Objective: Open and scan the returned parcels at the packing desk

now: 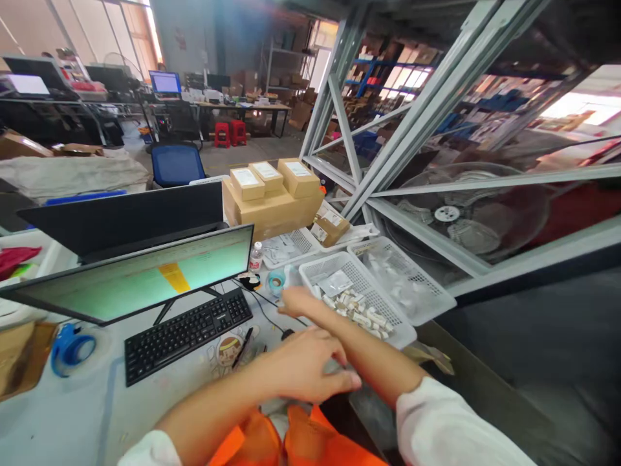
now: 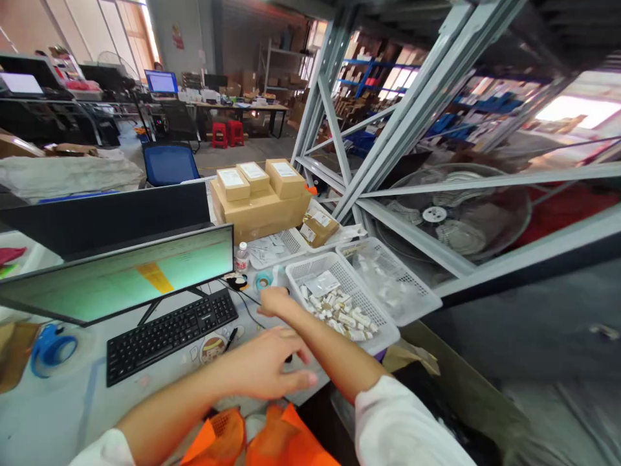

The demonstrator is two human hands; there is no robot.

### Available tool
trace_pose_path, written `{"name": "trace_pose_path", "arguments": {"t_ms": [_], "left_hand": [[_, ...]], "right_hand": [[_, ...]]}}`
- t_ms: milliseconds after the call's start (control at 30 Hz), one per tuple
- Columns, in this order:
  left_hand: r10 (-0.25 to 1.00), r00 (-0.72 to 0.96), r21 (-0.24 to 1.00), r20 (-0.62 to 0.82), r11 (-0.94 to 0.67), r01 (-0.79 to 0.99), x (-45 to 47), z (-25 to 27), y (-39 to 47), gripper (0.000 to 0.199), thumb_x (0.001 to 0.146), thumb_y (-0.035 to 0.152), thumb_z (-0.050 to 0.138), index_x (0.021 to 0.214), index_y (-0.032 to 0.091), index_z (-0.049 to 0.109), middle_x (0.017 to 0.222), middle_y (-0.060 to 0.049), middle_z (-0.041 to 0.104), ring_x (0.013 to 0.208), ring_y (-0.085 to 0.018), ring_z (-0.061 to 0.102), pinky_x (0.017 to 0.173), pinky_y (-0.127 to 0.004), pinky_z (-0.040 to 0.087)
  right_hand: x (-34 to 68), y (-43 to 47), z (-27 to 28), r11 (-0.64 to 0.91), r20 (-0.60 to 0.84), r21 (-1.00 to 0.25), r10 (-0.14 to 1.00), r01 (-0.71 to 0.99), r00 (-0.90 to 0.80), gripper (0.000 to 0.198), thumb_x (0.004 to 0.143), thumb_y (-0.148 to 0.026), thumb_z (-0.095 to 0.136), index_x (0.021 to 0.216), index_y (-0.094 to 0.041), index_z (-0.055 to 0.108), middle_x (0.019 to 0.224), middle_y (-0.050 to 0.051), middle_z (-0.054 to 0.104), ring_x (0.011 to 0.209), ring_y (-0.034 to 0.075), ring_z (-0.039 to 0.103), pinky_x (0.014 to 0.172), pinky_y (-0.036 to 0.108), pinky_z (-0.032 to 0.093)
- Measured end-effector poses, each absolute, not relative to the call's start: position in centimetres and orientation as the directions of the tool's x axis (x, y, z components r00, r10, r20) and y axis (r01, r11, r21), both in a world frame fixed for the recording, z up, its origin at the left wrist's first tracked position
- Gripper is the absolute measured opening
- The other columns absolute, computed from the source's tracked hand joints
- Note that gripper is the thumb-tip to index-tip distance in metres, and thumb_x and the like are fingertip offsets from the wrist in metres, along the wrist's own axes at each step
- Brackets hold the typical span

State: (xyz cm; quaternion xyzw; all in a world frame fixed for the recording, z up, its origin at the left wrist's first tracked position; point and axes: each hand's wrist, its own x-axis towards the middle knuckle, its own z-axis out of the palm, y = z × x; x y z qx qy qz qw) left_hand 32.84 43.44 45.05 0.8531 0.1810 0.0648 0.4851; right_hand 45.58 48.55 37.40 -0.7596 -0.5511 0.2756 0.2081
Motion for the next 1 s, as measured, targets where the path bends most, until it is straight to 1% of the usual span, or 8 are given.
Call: {"name": "trace_pose_path", "arguments": {"t_ms": [33,100,167,300,467,700,833,1000], "left_hand": [[0.323,0.946,0.887,-0.017,-0.432,0.163,33.5,46.3,46.0,0.021,0.096,0.039,0.061,0.097,0.020,0.070,0.097,-0.005,0.072,0.094,-0.020,0.067,0.086,-0.032,0.053],[0.598,0.792,0.859,0.123,-0.464,0.217,35.1,48.5,52.5,0.018,0.095,0.036,0.061,0.091,0.021,0.069,0.098,-0.003,0.074,0.093,-0.019,0.067,0.087,-0.031,0.051],[0.808,0.559,0.804,0.184,-0.452,0.388,36.9,50.0,60.3,0.025,0.098,0.041,0.056,0.096,0.019,0.067,0.096,-0.005,0.073,0.089,-0.019,0.066,0.086,-0.032,0.051],[0.980,0.190,0.591,0.068,-0.193,0.783,41.1,49.6,75.1,0.049,0.094,0.044,0.064,0.132,0.013,0.058,0.125,-0.016,0.069,0.111,-0.027,0.067,0.100,-0.038,0.050],[0.995,-0.091,0.393,-0.034,0.097,0.914,45.9,46.1,84.0,0.091,0.086,0.059,0.072,0.156,0.013,0.037,0.157,-0.024,0.044,0.145,-0.038,0.045,0.118,-0.046,0.037],[0.941,-0.275,0.302,-0.197,0.325,0.896,49.5,42.9,87.5,0.123,0.068,0.071,0.078,0.166,0.025,0.019,0.174,-0.019,0.007,0.153,-0.050,0.026,0.117,-0.061,0.037],[0.934,-0.306,0.304,-0.184,0.350,0.886,49.9,42.3,88.5,0.119,0.071,0.067,0.075,0.167,0.028,0.017,0.173,-0.019,0.009,0.153,-0.048,0.026,0.115,-0.061,0.040],[0.952,-0.284,0.333,-0.111,0.305,0.892,50.3,43.0,87.8,0.097,0.077,0.065,0.068,0.161,0.031,0.035,0.170,-0.016,0.022,0.152,-0.048,0.028,0.116,-0.062,0.038]], "right_hand": [[48.9,50.8,38.4,-0.303,-0.214,-0.567,0.952,0.766,0.218,0.039,0.083,-0.054,0.074,0.088,-0.016,0.070,0.079,0.008,0.069,0.082,0.025,0.067,0.086,0.043,0.054],[55.5,55.3,40.5,-0.271,-0.188,-0.504,0.961,0.820,0.203,0.036,0.086,-0.049,0.072,0.100,-0.016,0.072,0.088,0.010,0.072,0.093,0.028,0.068,0.092,0.044,0.051],[61.4,59.8,42.5,-0.226,-0.036,-0.474,0.971,0.851,0.238,0.049,0.089,-0.050,0.067,0.125,-0.016,0.066,0.107,0.014,0.073,0.107,0.033,0.066,0.099,0.047,0.048],[69.3,69.3,44.1,-0.153,0.290,-0.491,0.899,0.857,0.327,0.086,0.084,-0.058,0.072,0.151,-0.011,0.046,0.140,0.022,0.059,0.128,0.037,0.056,0.111,0.048,0.042],[70.9,78.2,41.7,-0.321,0.094,-0.533,0.897,0.783,0.432,0.114,0.078,-0.063,0.078,0.165,-0.017,0.022,0.161,0.028,0.029,0.144,0.045,0.038,0.115,0.057,0.033],[71.8,83.8,39.9,-0.346,0.083,-0.557,0.881,0.755,0.465,0.099,0.077,-0.053,0.076,0.160,-0.025,0.030,0.147,0.023,0.039,0.133,0.044,0.046,0.106,0.055,0.041],[71.2,85.6,39.5,-0.239,0.098,-0.572,0.930,0.785,0.355,0.096,0.075,-0.056,0.075,0.158,-0.027,0.036,0.146,0.020,0.038,0.132,0.043,0.046,0.107,0.054,0.043],[70.3,85.3,40.1,-0.220,0.162,-0.589,0.910,0.778,0.381,0.087,0.072,-0.058,0.075,0.148,-0.021,0.051,0.138,0.020,0.043,0.125,0.042,0.049,0.101,0.053,0.045]]}}
